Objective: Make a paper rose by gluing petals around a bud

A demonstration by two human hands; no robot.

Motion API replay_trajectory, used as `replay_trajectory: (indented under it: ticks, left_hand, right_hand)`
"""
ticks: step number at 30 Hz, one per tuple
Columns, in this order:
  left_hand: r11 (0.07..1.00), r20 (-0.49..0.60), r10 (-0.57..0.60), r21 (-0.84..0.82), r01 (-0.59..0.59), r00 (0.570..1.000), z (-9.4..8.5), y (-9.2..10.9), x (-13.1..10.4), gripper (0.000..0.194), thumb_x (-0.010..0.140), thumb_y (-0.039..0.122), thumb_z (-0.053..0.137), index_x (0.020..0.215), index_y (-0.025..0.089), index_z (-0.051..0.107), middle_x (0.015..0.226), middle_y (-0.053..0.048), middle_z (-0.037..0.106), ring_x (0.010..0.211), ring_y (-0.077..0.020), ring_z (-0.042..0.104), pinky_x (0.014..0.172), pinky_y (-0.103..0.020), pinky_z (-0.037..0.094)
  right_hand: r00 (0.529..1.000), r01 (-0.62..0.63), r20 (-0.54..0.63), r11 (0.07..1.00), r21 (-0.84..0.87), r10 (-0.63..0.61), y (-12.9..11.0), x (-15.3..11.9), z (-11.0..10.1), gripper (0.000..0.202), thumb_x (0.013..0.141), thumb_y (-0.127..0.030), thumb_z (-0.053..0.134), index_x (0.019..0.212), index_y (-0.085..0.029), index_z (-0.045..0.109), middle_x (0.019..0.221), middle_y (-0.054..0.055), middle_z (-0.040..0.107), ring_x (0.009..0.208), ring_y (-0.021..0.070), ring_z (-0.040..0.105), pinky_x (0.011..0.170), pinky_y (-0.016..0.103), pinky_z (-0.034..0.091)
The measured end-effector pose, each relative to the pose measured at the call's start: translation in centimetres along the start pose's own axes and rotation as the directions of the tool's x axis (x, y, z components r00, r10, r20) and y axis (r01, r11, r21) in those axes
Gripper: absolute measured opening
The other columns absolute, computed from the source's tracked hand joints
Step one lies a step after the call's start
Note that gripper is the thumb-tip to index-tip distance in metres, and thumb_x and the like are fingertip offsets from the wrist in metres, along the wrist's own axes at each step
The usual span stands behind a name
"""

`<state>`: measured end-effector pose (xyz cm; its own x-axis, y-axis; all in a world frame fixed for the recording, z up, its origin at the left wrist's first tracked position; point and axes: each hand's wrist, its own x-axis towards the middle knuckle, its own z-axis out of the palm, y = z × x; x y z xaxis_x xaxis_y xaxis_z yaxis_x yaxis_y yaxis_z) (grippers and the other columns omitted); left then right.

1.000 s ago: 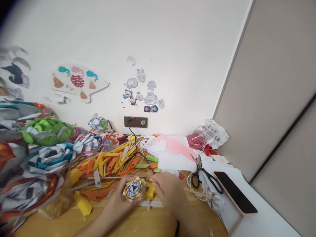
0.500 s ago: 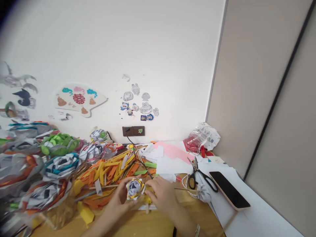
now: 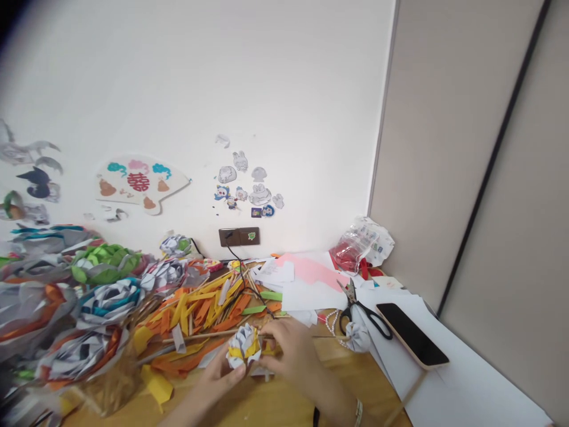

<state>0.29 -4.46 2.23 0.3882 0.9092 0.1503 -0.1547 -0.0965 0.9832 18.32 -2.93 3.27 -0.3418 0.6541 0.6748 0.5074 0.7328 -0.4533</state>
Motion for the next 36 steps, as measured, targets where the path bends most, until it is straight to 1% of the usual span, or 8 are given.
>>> replay_trajectory:
  ticks: [12,15,19,22,27,29,31,36]
  left_hand:
    - [0.977,0.083,-0.031,0.212,0.013,0.996,0.0,0.8,-0.9,0.074,0.075,0.057,0.056,0.138,0.029,0.028,0.14,-0.006,0.042,0.128,-0.0243,0.036,0.108,-0.04,0.024]
    - [0.974,0.073,-0.027,0.228,0.01,0.997,-0.1,0.8,-0.9,0.077,0.074,0.06,0.056,0.138,0.028,0.027,0.139,-0.007,0.043,0.125,-0.0258,0.04,0.106,-0.04,0.029]
    - [0.931,0.035,0.034,0.362,-0.044,0.999,-0.3,0.3,-1.0,0.067,0.079,0.053,0.054,0.136,0.026,0.032,0.137,-0.006,0.045,0.127,-0.0254,0.038,0.107,-0.039,0.027]
    - [0.924,-0.014,0.058,0.379,-0.048,0.998,-0.8,-0.2,-0.8,0.061,0.077,0.047,0.059,0.131,0.026,0.04,0.135,-0.006,0.048,0.127,-0.0264,0.038,0.107,-0.038,0.029]
    - [0.969,-0.178,0.08,0.243,-0.035,0.981,-1.8,-0.8,0.8,0.065,0.065,0.044,0.07,0.121,0.021,0.048,0.128,-0.011,0.054,0.119,-0.0304,0.048,0.101,-0.042,0.037]
    - [0.976,-0.271,0.096,0.215,-0.037,0.958,-2.1,-0.6,1.4,0.064,0.059,0.041,0.074,0.114,0.02,0.051,0.121,-0.011,0.059,0.114,-0.0304,0.052,0.098,-0.041,0.04]
    - [0.974,-0.338,0.112,0.221,-0.037,0.934,-2.3,-0.4,1.8,0.059,0.055,0.036,0.076,0.107,0.02,0.052,0.11,-0.009,0.065,0.106,-0.0293,0.058,0.093,-0.04,0.044]
    - [0.942,-0.401,0.168,0.335,-0.026,0.9,-2.2,0.2,1.6,0.046,0.056,0.03,0.072,0.096,0.021,0.051,0.087,-0.003,0.066,0.085,-0.0243,0.064,0.081,-0.037,0.05]
  right_hand:
    - [0.975,-0.191,0.12,0.981,0.022,0.187,-1.0,0.4,-0.6,0.031,0.061,-0.022,0.077,0.087,-0.02,0.06,0.076,-0.001,0.065,0.071,0.017,0.058,0.065,0.027,0.041]
    - [0.971,-0.201,0.139,0.978,0.052,0.192,-0.8,0.5,-0.8,0.036,0.059,-0.02,0.078,0.091,-0.02,0.061,0.082,0.0,0.066,0.072,0.0168,0.059,0.067,0.027,0.042]
    - [0.968,-0.203,0.157,0.979,0.018,0.197,-0.6,0.4,-0.5,0.035,0.062,-0.019,0.075,0.093,-0.021,0.061,0.083,-0.001,0.066,0.074,0.0168,0.059,0.068,0.027,0.041]
    - [0.971,-0.176,0.155,0.983,-0.046,0.181,-0.5,0.4,-0.7,0.032,0.065,-0.024,0.074,0.094,-0.021,0.06,0.082,-0.001,0.065,0.075,0.0167,0.058,0.068,0.026,0.04]
    - [0.972,-0.066,0.204,0.965,-0.252,0.119,0.6,0.8,-2.5,0.039,0.074,-0.043,0.067,0.105,-0.02,0.057,0.085,0.002,0.063,0.077,0.0182,0.057,0.067,0.027,0.039]
    - [0.967,0.007,0.235,0.907,-0.42,0.101,1.6,0.9,-3.0,0.027,0.081,-0.037,0.061,0.102,-0.02,0.059,0.088,0.004,0.063,0.082,0.0196,0.055,0.069,0.028,0.038]
    - [0.949,0.063,0.288,0.816,-0.575,0.13,2.9,0.9,-3.2,0.01,0.086,-0.02,0.054,0.092,-0.019,0.062,0.085,0.004,0.061,0.082,0.0192,0.054,0.068,0.028,0.037]
    - [0.923,0.066,0.319,0.724,-0.687,0.218,5.4,0.4,-3.1,0.013,0.082,-0.008,0.055,0.081,-0.018,0.065,0.087,0.008,0.061,0.089,0.0222,0.051,0.074,0.031,0.037]
